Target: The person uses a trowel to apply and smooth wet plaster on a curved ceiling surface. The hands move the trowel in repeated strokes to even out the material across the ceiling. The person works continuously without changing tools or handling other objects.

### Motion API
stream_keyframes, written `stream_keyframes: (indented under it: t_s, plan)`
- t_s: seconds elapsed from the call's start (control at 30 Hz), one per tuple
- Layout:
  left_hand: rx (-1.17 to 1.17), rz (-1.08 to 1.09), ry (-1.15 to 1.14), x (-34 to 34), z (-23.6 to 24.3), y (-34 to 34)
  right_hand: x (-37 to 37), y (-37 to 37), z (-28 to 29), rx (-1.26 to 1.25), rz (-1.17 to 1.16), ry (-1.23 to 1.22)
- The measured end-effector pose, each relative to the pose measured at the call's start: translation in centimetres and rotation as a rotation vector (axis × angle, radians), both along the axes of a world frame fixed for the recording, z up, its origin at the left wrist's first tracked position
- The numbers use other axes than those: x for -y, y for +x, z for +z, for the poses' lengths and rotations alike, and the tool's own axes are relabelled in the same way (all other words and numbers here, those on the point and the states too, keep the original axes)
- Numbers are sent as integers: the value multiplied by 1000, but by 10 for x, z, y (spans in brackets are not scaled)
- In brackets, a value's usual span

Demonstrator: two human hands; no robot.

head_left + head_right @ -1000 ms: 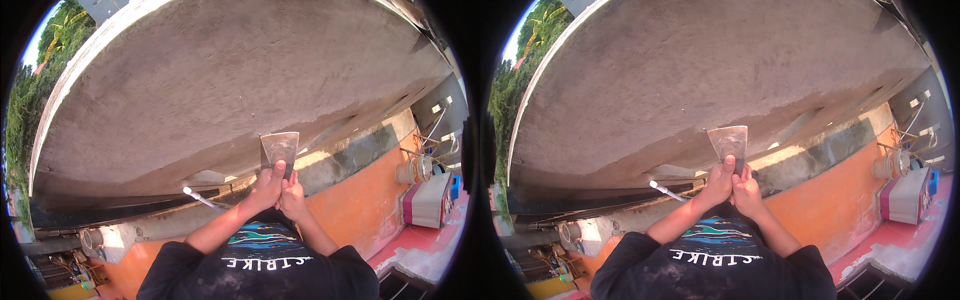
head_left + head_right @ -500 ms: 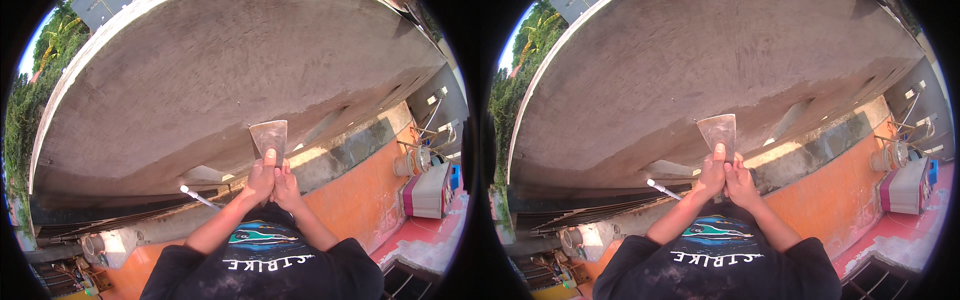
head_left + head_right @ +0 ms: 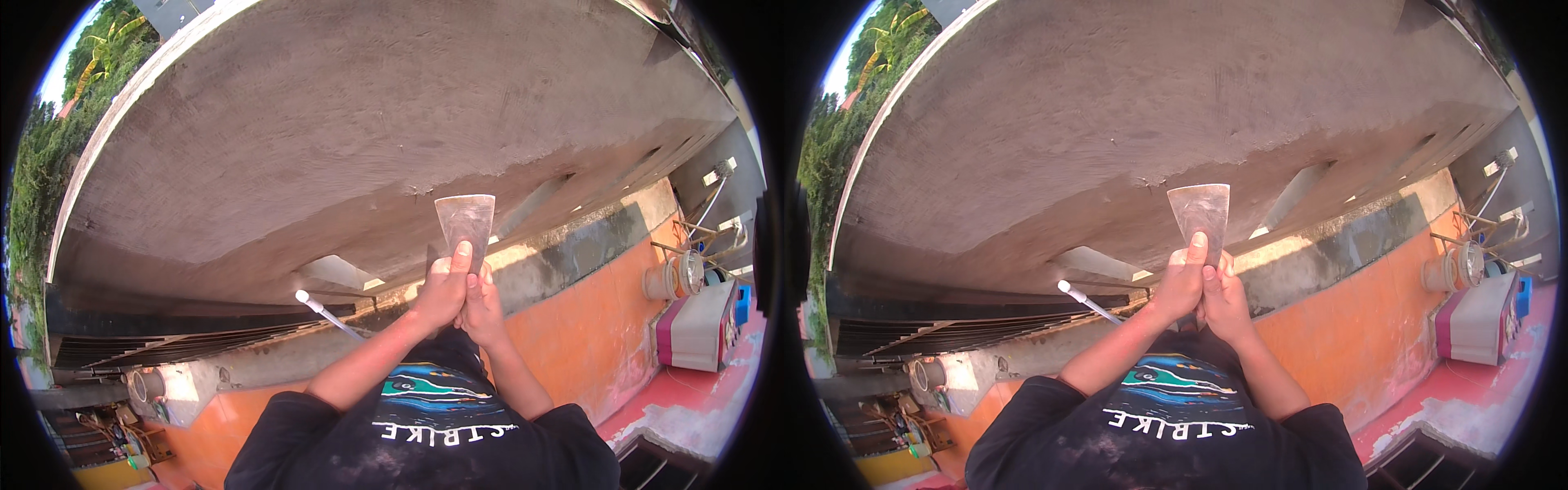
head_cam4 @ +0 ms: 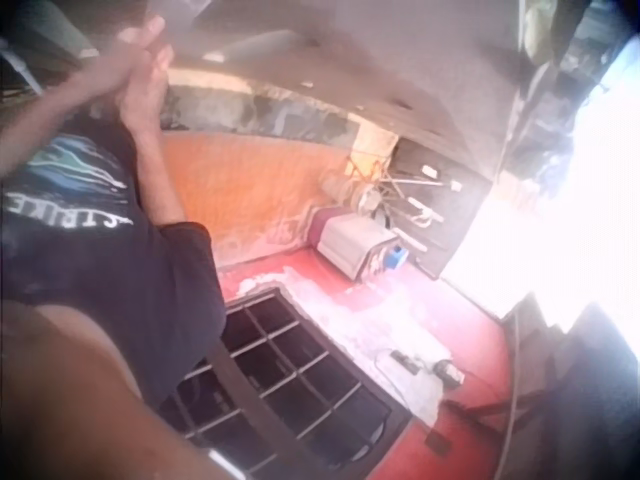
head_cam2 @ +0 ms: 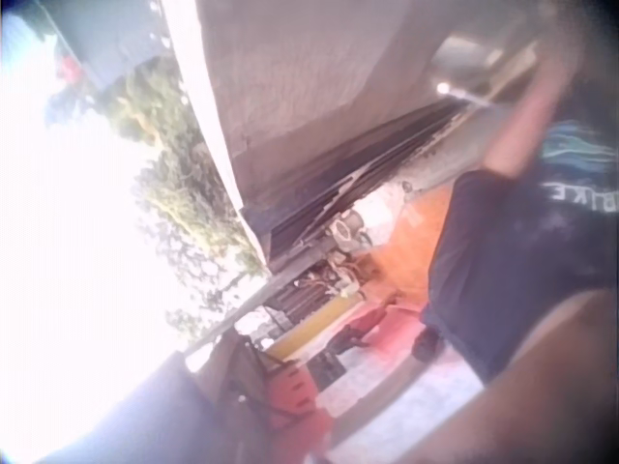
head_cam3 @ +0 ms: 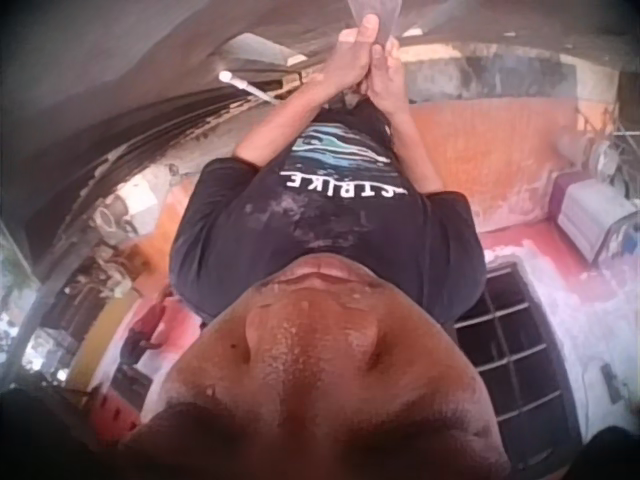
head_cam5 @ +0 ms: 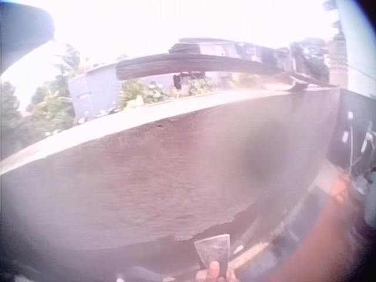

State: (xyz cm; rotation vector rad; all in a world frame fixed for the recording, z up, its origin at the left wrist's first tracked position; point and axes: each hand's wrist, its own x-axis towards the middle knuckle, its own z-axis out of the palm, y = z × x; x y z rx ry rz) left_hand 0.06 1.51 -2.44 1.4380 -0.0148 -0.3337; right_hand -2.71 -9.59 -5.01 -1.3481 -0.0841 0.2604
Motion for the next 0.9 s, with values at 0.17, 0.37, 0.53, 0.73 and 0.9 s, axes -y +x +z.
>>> stream_keyframes:
  t_s: [0.17, 0.37, 0.53, 0.73, 0.9]
  plan:
    - [-52, 34, -53, -8, -1, 4, -5, 7, -4, 89, 31, -69]
    - [-69, -3, -58, -16, 2, 10, -10, 13, -1, 45, 8, -48]
    - [7, 0, -9, -20, -6, 12, -18, 12, 2, 9, -38, -67]
    - [-50, -36, -50, -29, -7, 11, -29, 15, -8, 50, -88, -54]
    - [-44, -82, -128, -30, -5, 13, -25, 14, -10, 28, -67, -65]
